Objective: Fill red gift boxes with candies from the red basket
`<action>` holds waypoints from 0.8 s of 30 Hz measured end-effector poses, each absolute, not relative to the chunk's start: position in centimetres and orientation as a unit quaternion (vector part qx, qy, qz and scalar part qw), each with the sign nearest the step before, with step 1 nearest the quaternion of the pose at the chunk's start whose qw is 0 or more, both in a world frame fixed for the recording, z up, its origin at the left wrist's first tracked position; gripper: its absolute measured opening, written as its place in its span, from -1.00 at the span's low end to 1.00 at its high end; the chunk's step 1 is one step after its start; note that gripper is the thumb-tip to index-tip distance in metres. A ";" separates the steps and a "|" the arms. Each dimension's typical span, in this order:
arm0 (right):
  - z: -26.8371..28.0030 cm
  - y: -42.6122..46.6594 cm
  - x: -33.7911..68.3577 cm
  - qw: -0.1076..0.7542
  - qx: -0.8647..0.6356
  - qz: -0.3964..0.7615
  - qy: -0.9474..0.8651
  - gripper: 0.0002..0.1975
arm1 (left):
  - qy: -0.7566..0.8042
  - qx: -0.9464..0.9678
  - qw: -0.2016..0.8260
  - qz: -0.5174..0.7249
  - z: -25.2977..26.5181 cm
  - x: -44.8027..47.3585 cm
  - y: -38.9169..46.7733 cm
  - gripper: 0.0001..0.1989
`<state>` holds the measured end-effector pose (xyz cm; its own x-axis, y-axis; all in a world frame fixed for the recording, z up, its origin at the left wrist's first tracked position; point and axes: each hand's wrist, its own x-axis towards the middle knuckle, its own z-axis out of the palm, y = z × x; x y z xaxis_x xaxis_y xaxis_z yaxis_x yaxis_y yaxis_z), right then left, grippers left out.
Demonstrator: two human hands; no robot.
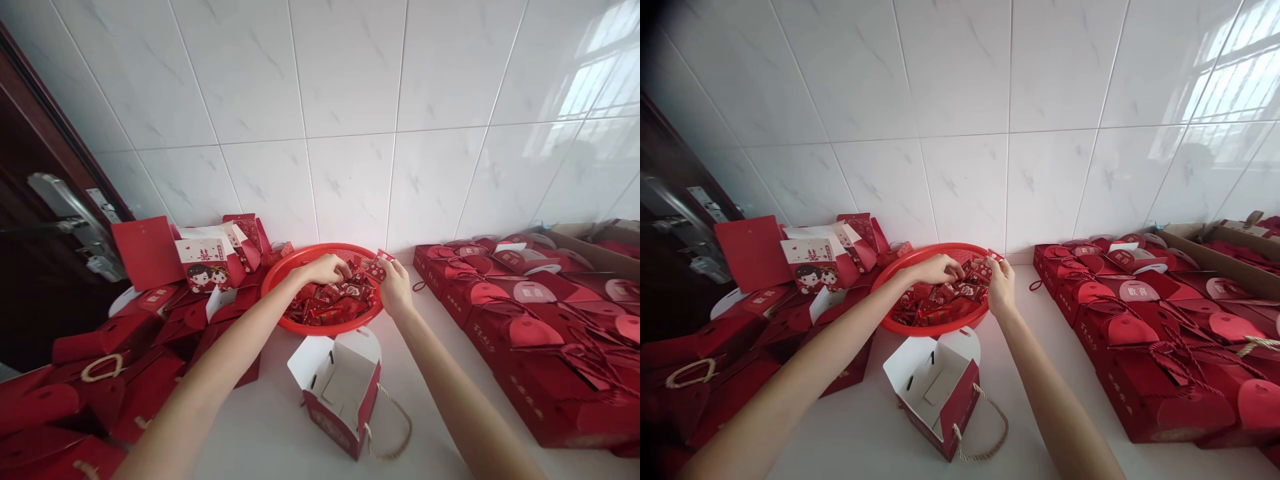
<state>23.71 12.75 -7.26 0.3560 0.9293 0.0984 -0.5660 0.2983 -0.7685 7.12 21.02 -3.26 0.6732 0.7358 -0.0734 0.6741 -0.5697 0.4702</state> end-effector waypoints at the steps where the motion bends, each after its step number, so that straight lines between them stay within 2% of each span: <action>1: -7.3 12.8 23.7 0.757 -0.324 0.494 -0.278 -0.77 | 0.391 0.888 0.239 0.034 -3.6 7.7 20.8 -0.63; 4: -7.5 12.9 23.8 0.758 -0.324 0.489 -0.285 -0.78 | 0.380 0.896 0.228 -0.038 -4.6 9.6 20.4 -0.48; 7: -7.5 13.0 23.9 0.756 -0.328 0.490 -0.286 -0.79 | 0.387 0.896 0.213 -0.052 -5.2 10.6 20.6 -0.55; 11: -7.5 13.0 23.9 0.753 -0.329 0.496 -0.280 -0.78 | 0.401 0.878 0.262 0.016 -5.3 9.8 21.4 -0.70; 15: -7.3 12.9 23.8 0.755 -0.326 0.499 -0.274 -0.78 | 0.398 0.834 0.356 0.142 -5.0 8.5 22.2 -0.70; 18: -7.1 12.7 23.8 0.753 -0.324 0.502 -0.274 -0.78 | 0.371 0.811 0.389 0.229 -4.7 8.0 22.7 -0.69; 24: -7.1 12.7 23.8 0.752 -0.319 0.503 -0.282 -0.81 | 0.373 0.785 0.415 0.269 -4.4 6.9 23.1 -0.60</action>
<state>23.78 12.69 -7.08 0.3338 0.9369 0.1036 -0.5775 0.2901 -0.7631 6.93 23.09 -4.39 0.5774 0.8087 0.1127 0.3621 -0.3773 0.8524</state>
